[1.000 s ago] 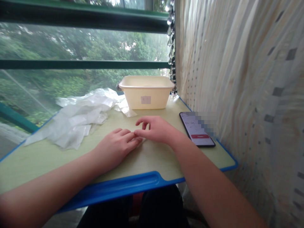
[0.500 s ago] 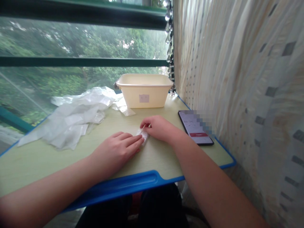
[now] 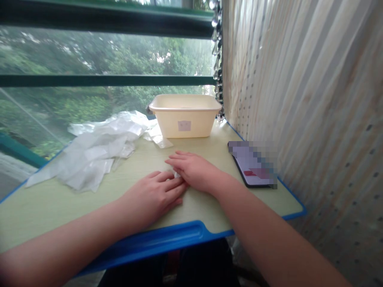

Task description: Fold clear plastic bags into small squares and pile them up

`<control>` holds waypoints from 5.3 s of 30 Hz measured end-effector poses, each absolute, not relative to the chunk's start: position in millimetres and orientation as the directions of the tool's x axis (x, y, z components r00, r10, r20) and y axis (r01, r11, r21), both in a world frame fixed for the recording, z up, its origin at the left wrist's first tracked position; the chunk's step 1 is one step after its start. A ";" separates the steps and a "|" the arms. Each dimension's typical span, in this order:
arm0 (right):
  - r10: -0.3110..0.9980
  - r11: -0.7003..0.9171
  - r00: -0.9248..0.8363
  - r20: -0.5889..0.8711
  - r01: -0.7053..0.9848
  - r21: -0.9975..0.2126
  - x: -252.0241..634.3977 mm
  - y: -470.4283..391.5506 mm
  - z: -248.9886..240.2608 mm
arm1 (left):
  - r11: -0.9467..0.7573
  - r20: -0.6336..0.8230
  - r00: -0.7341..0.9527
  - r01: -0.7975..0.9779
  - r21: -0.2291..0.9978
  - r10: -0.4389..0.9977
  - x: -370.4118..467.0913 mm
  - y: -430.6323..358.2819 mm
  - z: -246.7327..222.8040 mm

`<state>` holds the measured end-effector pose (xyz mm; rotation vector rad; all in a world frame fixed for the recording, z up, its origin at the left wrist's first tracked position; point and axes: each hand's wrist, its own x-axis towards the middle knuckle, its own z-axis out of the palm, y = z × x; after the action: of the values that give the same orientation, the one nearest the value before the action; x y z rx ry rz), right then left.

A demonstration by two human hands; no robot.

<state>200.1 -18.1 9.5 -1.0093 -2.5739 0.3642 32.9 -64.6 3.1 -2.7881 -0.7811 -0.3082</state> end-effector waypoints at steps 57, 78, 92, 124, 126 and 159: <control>0.774 0.631 -0.631 0.044 0.764 -0.136 205.6 -6.6 -3.1 | -0.729 0.274 0.698 0.685 0.016 0.662 42.5 -99.3 5.6; 0.789 0.613 -0.612 0.051 0.781 -0.117 202.1 -9.8 -4.3 | -0.728 0.321 0.678 0.683 0.056 0.661 44.7 -100.0 4.7; 0.754 0.656 -0.593 0.281 0.687 -0.312 213.2 -13.2 3.5 | -0.703 0.350 0.621 0.685 0.192 0.701 36.0 -89.8 9.4; 0.877 0.361 -0.390 0.280 0.150 -0.921 199.7 -17.1 9.3 | 0.037 -0.018 0.264 -0.066 0.997 0.964 16.1 -39.5 14.3; 0.891 0.304 -0.374 0.258 0.070 -0.950 199.7 -17.0 11.8 | 0.065 -0.034 0.303 -0.095 0.993 0.952 14.1 -39.9 15.9; 0.944 0.248 -0.253 0.211 0.121 -0.961 197.2 -13.3 8.0 | -0.031 0.027 0.304 0.010 0.999 0.952 14.8 -37.1 12.9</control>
<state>197.2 -13.3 8.0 -1.0156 -1.6000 1.1244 14.8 -37.1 12.9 -3.0407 -2.1605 -2.1992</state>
